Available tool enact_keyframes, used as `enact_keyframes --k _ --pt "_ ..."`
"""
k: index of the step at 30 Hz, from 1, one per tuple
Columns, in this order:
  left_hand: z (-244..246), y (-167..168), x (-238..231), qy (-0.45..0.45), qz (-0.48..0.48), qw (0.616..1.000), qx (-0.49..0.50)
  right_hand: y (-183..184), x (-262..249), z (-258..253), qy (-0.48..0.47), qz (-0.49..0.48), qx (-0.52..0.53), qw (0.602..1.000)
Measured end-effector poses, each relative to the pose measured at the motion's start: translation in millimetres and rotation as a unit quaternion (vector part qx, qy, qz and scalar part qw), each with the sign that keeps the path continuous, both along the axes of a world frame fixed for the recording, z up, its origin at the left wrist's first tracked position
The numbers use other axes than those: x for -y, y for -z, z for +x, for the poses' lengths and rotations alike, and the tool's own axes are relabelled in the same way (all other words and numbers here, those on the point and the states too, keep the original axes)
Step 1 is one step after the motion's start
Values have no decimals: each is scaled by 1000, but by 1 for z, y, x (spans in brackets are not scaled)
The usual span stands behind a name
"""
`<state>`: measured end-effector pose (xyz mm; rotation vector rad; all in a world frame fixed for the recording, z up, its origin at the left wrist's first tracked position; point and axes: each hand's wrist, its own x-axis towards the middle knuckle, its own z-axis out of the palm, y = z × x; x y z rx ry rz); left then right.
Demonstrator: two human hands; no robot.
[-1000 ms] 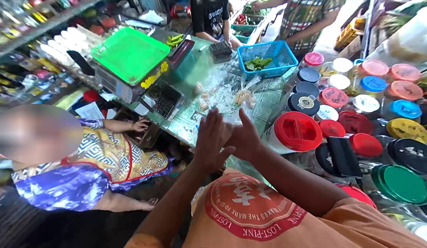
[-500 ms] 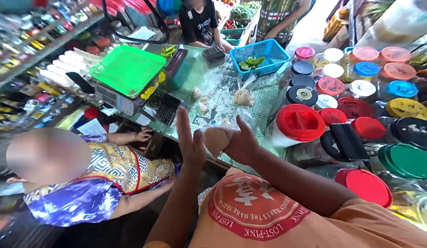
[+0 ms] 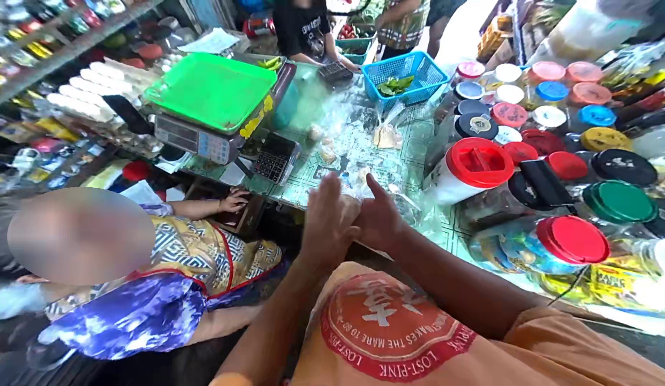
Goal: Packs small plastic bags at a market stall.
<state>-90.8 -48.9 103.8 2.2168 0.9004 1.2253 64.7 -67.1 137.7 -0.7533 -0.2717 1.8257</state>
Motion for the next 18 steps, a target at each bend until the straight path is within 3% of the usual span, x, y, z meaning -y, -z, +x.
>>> enact_keyframes --k 3,5,7,10,12,15,18 --pt "-36 -20 -7 -60 -135 982 114 5 14 -4 -10 73 113 991" --pt "-47 -7 -9 3 -336 928 163 6 18 -5 -57 116 256 958" --pt "-43 5 -3 60 -439 875 194 7 19 -5 -91 162 379 906" --pt "-43 14 10 75 -406 866 281 -1 29 -6 -51 168 410 895" --pt "-45 19 13 106 -410 838 344 0 36 -5 -46 155 422 892" --pt "-48 23 11 164 -476 798 331 9 43 -4 -47 146 453 878" --pt "-49 21 11 157 -463 800 346 12 44 -4 -42 175 437 881"
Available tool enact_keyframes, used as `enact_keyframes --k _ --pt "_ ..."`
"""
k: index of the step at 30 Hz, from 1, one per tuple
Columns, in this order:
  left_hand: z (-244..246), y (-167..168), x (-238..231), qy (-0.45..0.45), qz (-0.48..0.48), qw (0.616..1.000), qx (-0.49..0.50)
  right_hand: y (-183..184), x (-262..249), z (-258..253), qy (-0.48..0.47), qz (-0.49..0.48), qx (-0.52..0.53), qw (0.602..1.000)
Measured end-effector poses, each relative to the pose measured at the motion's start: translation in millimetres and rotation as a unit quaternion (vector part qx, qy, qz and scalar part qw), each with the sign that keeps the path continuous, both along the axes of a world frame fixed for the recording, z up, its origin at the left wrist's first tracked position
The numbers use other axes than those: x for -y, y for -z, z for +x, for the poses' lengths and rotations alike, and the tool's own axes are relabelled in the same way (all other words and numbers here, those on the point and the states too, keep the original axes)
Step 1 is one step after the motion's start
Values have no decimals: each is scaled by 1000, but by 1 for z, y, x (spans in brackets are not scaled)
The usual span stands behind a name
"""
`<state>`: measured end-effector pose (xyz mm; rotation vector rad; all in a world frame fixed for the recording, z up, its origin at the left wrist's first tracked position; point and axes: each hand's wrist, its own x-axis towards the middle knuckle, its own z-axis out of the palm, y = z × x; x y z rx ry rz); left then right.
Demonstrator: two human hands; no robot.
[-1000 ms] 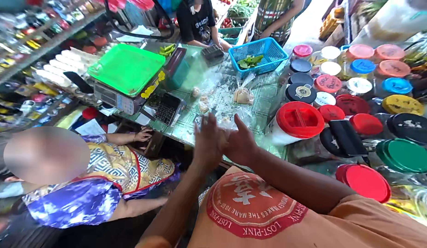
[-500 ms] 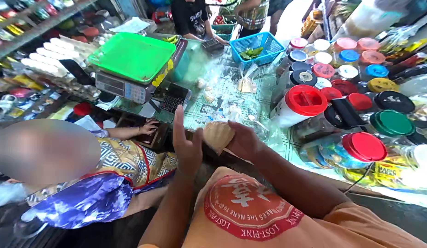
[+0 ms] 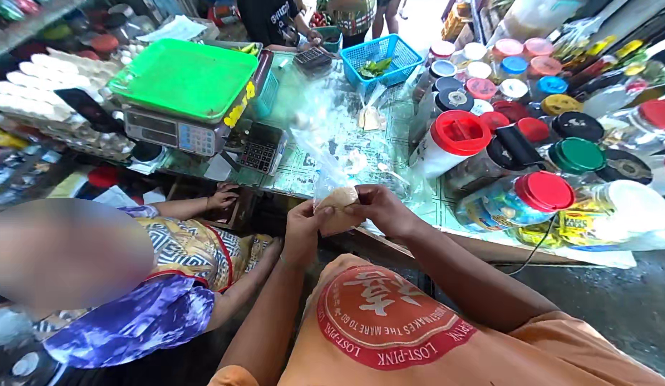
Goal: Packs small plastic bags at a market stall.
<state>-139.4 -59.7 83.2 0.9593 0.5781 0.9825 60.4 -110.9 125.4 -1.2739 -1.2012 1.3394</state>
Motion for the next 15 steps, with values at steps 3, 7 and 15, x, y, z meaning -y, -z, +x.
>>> enact_keyframes --k 3,7,15 --pt "-5 -2 -1 15 8 1000 26 -3 4 1 8 29 -18 999" --pt "-6 -2 -6 81 -8 996 20 -9 3 12 -32 20 14 999" --pt "7 2 -8 28 -7 999 47 -6 -1 19 -22 39 -7 999"
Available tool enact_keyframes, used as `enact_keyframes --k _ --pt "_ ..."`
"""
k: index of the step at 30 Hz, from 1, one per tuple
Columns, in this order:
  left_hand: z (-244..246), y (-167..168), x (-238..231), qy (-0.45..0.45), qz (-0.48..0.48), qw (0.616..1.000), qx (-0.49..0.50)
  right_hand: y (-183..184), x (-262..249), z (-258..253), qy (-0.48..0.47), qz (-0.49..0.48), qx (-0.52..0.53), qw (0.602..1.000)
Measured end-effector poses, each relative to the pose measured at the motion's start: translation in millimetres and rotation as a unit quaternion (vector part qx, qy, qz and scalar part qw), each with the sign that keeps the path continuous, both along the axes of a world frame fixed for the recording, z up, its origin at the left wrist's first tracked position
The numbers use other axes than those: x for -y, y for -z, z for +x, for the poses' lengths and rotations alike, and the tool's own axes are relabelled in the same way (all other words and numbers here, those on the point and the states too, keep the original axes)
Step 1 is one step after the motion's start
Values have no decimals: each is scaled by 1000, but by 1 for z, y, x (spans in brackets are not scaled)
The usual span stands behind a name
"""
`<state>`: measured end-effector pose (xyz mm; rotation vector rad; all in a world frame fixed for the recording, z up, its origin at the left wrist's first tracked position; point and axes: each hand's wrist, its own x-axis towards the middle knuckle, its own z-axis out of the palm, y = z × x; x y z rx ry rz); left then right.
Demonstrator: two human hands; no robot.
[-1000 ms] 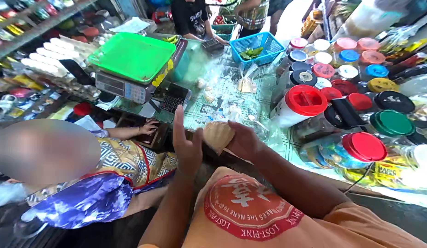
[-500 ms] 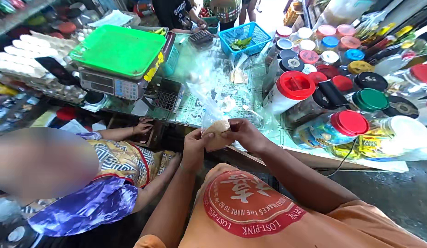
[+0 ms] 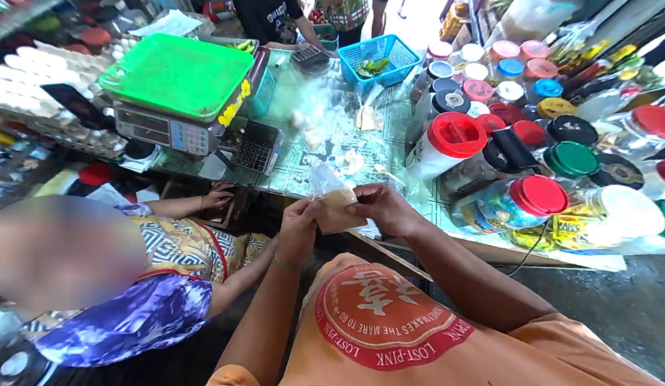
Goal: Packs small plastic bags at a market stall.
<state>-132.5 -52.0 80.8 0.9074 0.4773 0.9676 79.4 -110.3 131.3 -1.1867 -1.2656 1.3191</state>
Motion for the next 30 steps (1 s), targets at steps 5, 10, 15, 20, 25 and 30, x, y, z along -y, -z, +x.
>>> enact_keyframes --k 5,10,15,20,25,30 --pt "21 -6 -7 122 -32 991 -37 3 -5 18 -33 -47 -3 998" --pt "55 -22 -31 107 40 993 -14 1 -13 49 -17 -25 -3 1000" --pt "89 -61 -45 88 87 989 76 -6 -16 107 -86 -3 30 996" --pt "111 -73 -46 -42 230 966 -107 24 -30 131 -135 -7 128 983" --pt "102 -87 -48 -94 268 936 -208 60 -34 149 -134 -35 197 971" --pt "127 -54 -47 -30 239 936 -257 133 -31 150 -12 -194 67 979"
